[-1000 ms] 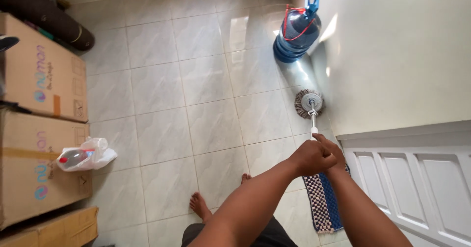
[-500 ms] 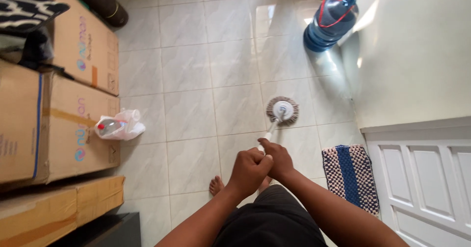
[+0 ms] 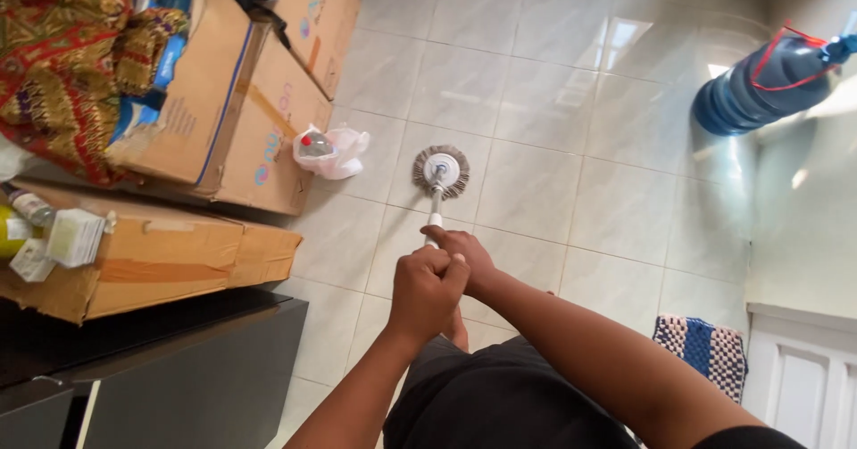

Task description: The person rinses a mop in a spinner bucket and then mops the tiled floor of the room by hand.

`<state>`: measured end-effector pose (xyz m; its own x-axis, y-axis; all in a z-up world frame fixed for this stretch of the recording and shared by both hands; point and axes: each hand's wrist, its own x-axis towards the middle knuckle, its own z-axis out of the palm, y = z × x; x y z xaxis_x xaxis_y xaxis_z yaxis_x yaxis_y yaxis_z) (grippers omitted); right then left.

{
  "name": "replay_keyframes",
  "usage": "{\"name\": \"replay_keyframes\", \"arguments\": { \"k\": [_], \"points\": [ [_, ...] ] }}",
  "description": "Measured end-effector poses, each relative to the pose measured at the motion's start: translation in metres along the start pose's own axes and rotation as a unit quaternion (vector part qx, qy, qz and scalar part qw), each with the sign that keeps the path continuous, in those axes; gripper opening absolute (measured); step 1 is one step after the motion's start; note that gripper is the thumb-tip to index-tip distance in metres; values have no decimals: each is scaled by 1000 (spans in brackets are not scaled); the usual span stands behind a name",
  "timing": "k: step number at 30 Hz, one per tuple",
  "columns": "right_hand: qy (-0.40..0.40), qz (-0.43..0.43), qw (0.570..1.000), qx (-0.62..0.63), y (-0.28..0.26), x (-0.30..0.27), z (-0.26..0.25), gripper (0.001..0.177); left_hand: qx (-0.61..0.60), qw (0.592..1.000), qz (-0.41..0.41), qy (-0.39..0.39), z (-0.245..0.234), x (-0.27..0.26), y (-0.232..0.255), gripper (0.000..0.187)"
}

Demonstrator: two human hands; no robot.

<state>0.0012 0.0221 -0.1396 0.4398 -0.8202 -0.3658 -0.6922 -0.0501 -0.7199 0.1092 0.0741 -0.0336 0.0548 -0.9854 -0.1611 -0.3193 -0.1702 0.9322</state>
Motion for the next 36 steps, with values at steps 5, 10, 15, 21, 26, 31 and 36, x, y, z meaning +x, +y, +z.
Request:
{"name": "replay_keyframes", "arguments": {
  "k": [5, 10, 15, 21, 26, 31, 36],
  "points": [
    [-18, -43, 999, 14, -28, 28, 21, 58, -52, 998, -8, 42, -35, 2, -25, 40],
    [-35, 5, 996, -83, -44, 25, 11, 47, -112, 991, 36, 58, -36, 6, -33, 41],
    [17, 34, 997, -63, -30, -9, -16, 37, -174, 984, 29, 31, -13, 0, -15, 40],
    [73, 113, 988, -81, 33, -65, -65, 31, -188, 981, -7, -53, 67, 10, 10, 39],
    [152, 192, 967, -66, 121, -126, -100, 34, -158, 970, -4, -182, 171, 15, 30, 39],
    [219, 305, 925, -63, 209, -189, -137, 36, -134, 944, 2, -301, 287, 21, 51, 46],
    [283, 382, 879, -29, 285, -256, -173, 35, -104, 916, 17, -388, 404, 9, 66, 50]
  ]
}}
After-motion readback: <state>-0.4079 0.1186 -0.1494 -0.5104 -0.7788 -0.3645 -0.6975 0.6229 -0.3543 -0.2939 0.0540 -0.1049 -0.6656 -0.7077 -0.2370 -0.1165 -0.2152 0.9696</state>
